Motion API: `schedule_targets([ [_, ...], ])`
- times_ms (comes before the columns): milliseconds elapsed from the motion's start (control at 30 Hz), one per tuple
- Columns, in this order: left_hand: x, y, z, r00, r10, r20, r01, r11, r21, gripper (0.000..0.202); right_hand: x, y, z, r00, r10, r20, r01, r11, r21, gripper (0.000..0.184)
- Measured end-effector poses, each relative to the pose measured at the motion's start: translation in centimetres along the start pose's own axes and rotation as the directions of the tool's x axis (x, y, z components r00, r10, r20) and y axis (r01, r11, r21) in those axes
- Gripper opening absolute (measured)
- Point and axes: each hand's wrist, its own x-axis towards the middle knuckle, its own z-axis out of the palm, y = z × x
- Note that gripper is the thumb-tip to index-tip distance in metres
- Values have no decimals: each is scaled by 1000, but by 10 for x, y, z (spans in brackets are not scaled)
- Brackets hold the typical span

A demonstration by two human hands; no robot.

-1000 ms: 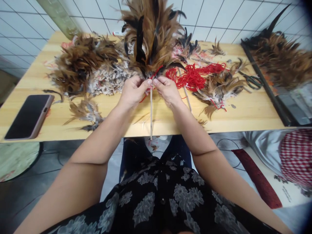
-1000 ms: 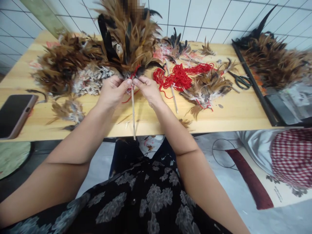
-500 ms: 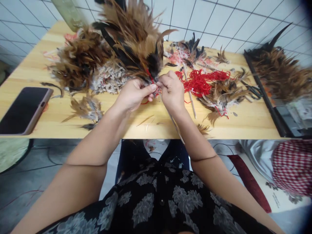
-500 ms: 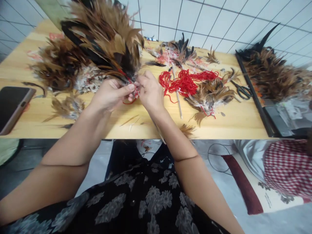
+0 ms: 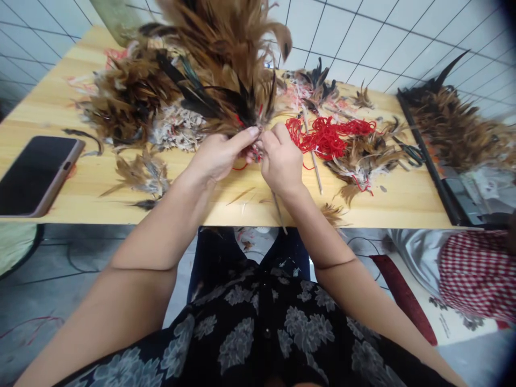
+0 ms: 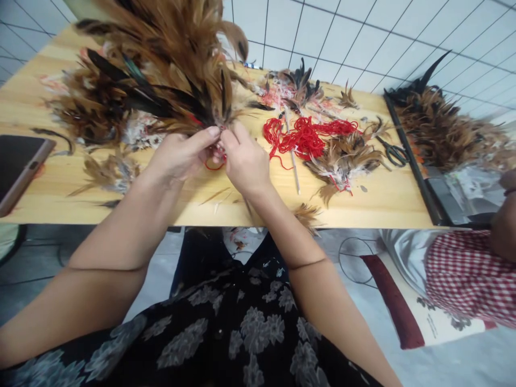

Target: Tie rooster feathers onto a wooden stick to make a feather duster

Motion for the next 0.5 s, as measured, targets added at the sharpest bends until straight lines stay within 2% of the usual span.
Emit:
schedule_targets([
  [133,9,0,-7,999,23,-49,-22,1000,15,34,5,11,4,999,47,18,-50,957,285,30],
  [233,13,-2,-11,998,24,-51,-23,999,28,33,15,16,-2,977,114,179,-187,862,472,49],
  [367,12,-5,-12,998,8,-55,-5,999,46,36,31,11,-16,912,50,407,-286,788,544,63],
  [500,7,0,-7,999,-47,-24,47,999,1,38,40,1,-23,866,12,500,-362,705,610,61],
])
